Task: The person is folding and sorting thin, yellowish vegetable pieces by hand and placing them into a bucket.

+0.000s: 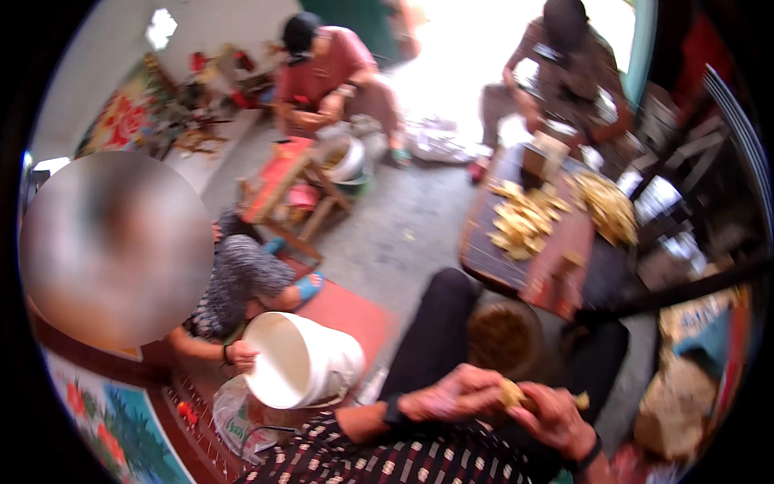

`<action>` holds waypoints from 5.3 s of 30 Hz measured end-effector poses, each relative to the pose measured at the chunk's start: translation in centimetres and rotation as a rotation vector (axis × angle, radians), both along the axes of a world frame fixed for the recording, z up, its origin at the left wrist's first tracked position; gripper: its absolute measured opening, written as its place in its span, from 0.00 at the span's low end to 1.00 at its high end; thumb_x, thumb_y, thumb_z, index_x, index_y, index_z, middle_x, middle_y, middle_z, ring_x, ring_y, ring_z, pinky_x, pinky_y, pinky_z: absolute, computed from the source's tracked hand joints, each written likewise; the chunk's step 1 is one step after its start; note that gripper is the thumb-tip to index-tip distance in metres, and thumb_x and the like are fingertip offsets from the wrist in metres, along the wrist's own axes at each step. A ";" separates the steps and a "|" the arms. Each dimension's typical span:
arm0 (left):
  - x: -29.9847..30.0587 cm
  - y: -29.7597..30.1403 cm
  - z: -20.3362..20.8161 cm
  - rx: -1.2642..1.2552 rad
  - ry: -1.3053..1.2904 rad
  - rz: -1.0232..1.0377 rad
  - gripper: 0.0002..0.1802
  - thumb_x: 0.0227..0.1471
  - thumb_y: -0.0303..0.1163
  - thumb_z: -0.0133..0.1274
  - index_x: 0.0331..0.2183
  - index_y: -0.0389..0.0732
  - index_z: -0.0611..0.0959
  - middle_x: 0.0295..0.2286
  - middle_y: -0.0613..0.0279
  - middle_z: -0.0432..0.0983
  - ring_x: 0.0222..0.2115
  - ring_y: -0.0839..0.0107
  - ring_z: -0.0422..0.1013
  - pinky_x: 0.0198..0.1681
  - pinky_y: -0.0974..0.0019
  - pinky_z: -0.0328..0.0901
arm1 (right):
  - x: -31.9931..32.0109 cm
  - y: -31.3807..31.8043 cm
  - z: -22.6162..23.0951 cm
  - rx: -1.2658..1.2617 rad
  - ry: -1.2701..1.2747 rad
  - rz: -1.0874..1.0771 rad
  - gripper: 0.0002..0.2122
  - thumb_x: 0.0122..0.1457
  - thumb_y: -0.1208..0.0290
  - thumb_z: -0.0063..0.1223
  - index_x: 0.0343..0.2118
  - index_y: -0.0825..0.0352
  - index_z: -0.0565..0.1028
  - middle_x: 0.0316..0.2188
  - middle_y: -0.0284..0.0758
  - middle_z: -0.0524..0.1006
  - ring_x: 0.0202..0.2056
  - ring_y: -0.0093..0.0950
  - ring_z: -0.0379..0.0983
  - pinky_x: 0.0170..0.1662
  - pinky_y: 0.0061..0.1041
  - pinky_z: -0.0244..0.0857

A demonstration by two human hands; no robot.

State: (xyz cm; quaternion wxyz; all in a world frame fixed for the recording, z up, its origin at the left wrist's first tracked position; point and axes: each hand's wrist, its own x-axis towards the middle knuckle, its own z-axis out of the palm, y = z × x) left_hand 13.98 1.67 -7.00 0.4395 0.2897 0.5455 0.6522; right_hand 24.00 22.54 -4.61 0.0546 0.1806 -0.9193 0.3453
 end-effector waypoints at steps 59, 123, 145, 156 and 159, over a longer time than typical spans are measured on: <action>-10.7 7.1 -0.5 -0.228 0.415 0.059 0.09 0.56 0.31 0.53 0.34 0.34 0.80 0.22 0.72 0.71 0.25 0.84 0.64 0.28 0.77 0.60 | -8.2 7.6 -4.0 -0.236 -0.185 -0.183 0.13 0.63 0.65 0.45 0.26 0.69 0.69 0.20 0.50 0.71 0.28 0.50 0.70 0.29 0.43 0.63; -2.6 4.1 0.4 -0.206 0.380 -0.041 0.06 0.48 0.22 0.61 0.29 0.33 0.80 0.22 0.65 0.77 0.27 0.84 0.71 0.30 0.77 0.67 | -0.5 -1.8 -5.5 -0.974 -0.449 -0.293 0.08 0.65 0.71 0.46 0.31 0.69 0.71 0.20 0.22 0.63 0.24 0.12 0.57 0.26 0.16 0.55; -1.6 3.4 -1.4 -0.192 0.098 0.055 0.09 0.56 0.28 0.54 0.36 0.31 0.80 0.27 0.62 0.79 0.27 0.80 0.72 0.32 0.76 0.68 | 0.7 -1.6 -6.0 -1.236 -0.680 -0.367 0.14 0.66 0.65 0.46 0.30 0.70 0.77 0.18 0.25 0.69 0.18 0.11 0.59 0.20 0.13 0.53; 2.3 3.3 -0.7 -0.038 0.414 0.191 0.05 0.49 0.19 0.56 0.32 0.34 0.81 0.27 0.59 0.79 0.26 0.73 0.75 0.29 0.71 0.68 | 1.0 -0.6 -5.2 -1.323 -0.566 -0.341 0.10 0.61 0.70 0.53 0.40 0.71 0.78 0.28 0.30 0.79 0.27 0.16 0.74 0.30 0.14 0.67; 2.0 3.5 -1.1 -0.002 0.748 0.146 0.07 0.45 0.20 0.59 0.31 0.34 0.81 0.26 0.59 0.77 0.27 0.69 0.75 0.30 0.70 0.68 | 1.3 -0.5 -5.3 -1.332 -0.522 -0.363 0.09 0.60 0.74 0.55 0.40 0.71 0.78 0.29 0.29 0.79 0.31 0.15 0.73 0.36 0.15 0.67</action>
